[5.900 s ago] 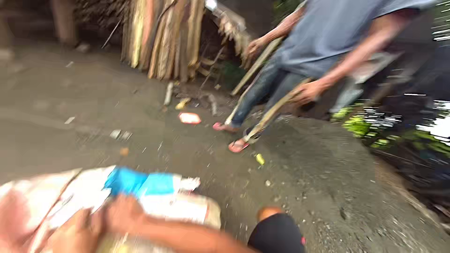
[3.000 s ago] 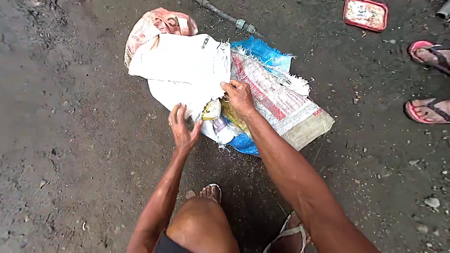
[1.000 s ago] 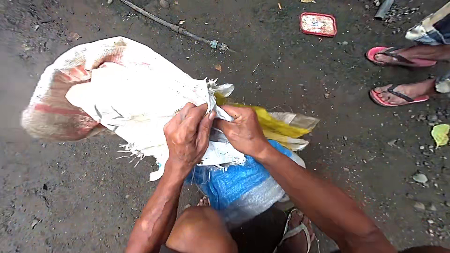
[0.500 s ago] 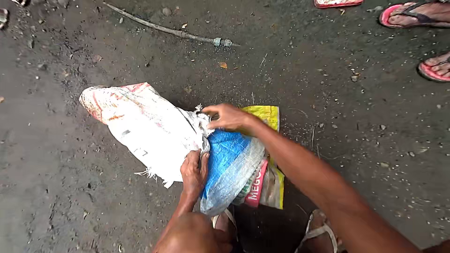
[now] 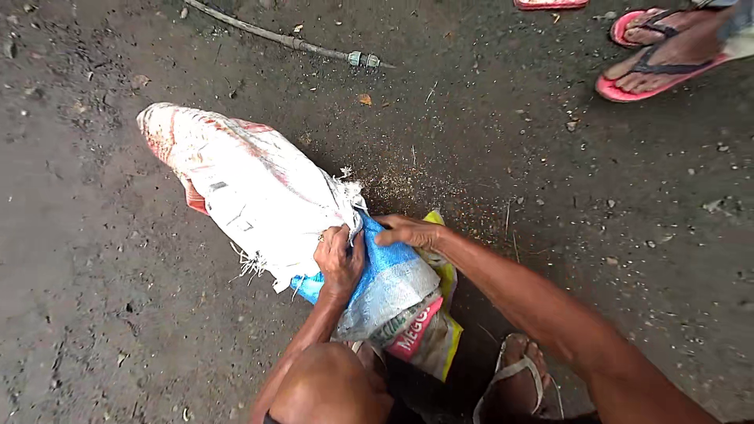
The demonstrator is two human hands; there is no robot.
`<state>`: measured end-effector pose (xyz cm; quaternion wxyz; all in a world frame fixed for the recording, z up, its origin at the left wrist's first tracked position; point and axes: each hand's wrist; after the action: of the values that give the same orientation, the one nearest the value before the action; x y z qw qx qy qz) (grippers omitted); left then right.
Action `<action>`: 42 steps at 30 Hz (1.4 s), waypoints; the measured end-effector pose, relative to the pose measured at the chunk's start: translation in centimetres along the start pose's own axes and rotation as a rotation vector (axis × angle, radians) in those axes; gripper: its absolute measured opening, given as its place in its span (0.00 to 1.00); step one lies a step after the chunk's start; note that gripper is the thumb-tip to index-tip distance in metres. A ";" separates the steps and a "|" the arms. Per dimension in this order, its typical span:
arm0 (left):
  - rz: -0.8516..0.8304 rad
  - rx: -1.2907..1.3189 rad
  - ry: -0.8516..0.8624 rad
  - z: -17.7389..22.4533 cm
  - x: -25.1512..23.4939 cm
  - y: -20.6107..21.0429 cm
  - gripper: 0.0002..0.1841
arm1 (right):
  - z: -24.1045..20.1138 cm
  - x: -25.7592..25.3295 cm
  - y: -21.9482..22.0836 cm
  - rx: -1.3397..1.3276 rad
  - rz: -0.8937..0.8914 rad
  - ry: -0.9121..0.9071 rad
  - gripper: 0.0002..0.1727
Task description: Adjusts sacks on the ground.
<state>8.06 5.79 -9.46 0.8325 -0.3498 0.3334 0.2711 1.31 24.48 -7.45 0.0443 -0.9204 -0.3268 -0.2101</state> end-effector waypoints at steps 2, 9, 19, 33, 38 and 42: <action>0.007 0.106 0.034 1.7 -1.1 0.6 0.07 | -0.2 0.8 0.8 0.075 0.021 -0.042 0.24; -0.031 0.483 0.120 7.4 -6.9 -0.5 0.06 | -2.8 6.8 -0.7 0.213 0.235 -0.177 0.07; -0.071 1.027 -0.039 12.5 -10.5 1.4 0.07 | -15.3 18.5 -4.4 1.084 0.751 -0.397 0.06; -1.089 -0.300 -0.435 0.7 -7.7 0.5 0.28 | 0.0 5.4 1.6 1.141 0.417 0.221 0.33; -0.859 -0.155 0.015 5.7 -12.5 6.3 0.24 | -2.7 6.5 1.1 1.078 0.271 0.265 0.45; -1.064 -0.228 0.274 7.8 -16.6 13.4 0.25 | -8.0 9.0 -4.3 0.900 0.402 0.218 0.37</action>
<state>-8.69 16.26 1.69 0.7604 -0.5897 0.1849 -0.1998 2.05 31.32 3.28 0.5101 -0.8275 -0.1949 -0.1308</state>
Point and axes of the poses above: each hand's wrist, its own x-axis away from the middle knuckle, its own y-axis out of the palm, z = x × y, and after that the axes turned 12 degrees about z, right-handed
